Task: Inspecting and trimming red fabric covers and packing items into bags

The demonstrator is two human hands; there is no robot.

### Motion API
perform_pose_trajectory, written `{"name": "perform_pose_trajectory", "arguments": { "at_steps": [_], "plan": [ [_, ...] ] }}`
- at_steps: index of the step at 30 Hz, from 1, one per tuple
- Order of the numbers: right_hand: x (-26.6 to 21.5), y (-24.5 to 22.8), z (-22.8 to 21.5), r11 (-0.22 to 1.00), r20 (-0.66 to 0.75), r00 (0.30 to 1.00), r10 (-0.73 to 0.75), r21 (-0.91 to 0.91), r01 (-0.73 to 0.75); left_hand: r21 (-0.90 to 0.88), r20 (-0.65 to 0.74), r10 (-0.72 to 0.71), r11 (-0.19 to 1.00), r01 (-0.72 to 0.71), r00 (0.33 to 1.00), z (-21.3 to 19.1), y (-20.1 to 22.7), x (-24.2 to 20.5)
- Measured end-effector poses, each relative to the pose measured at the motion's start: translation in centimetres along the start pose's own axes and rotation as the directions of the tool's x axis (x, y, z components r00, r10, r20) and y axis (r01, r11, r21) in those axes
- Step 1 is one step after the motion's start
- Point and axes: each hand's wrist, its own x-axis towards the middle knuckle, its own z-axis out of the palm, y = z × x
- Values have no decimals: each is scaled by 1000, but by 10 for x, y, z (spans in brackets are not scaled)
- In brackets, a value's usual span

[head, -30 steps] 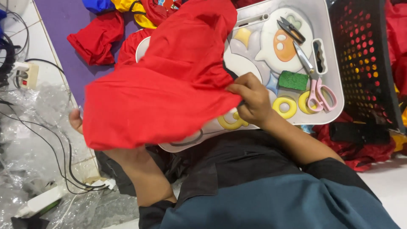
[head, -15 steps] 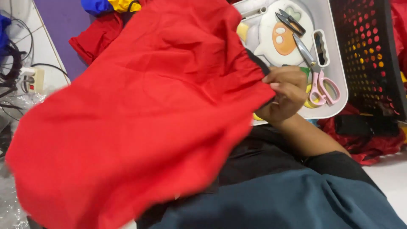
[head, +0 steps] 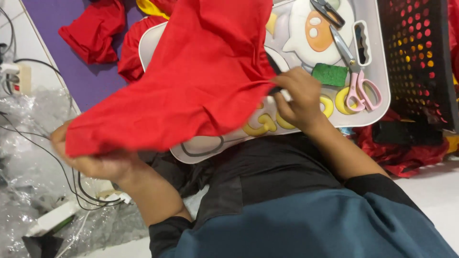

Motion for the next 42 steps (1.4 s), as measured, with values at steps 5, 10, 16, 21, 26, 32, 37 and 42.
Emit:
{"name": "perform_pose_trajectory", "arguments": {
  "at_steps": [5, 10, 16, 21, 26, 32, 37, 42],
  "plan": [
    [19, -2, -1, 994, -222, 970, 94, -40, -106, 149, 211, -88, 987, 57, 974, -25, -62, 19],
    [25, 5, 10, 953, -118, 946, 301, 28, -300, 520, 403, -328, 850, 80, 854, 9, -45, 5],
    [22, -1, 13, 935, -63, 938, 342, 121, -333, 421, 662, -43, 847, -324, 748, 52, -11, -28],
    [10, -18, 12, 996, 80, 993, -89, 4, 89, 180, 779, 121, 897, -404, 615, 103, -20, -58],
    [20, -15, 11, 918, 92, 929, -359, -145, 370, 143, 542, 430, 799, -584, 722, 109, -39, -49],
    [21, 9, 26, 922, 180, 950, -254, -253, 294, 231, 329, 731, 552, -801, 598, 66, -17, -9],
    [29, 14, 16, 942, 54, 983, -176, -281, 184, 248, 334, 796, 443, -861, 505, 20, 8, 1],
    [49, -35, -36, 942, -304, 897, -320, -2, 335, 350, 326, 697, 539, -766, 639, -46, 40, 3]
  ]
}}
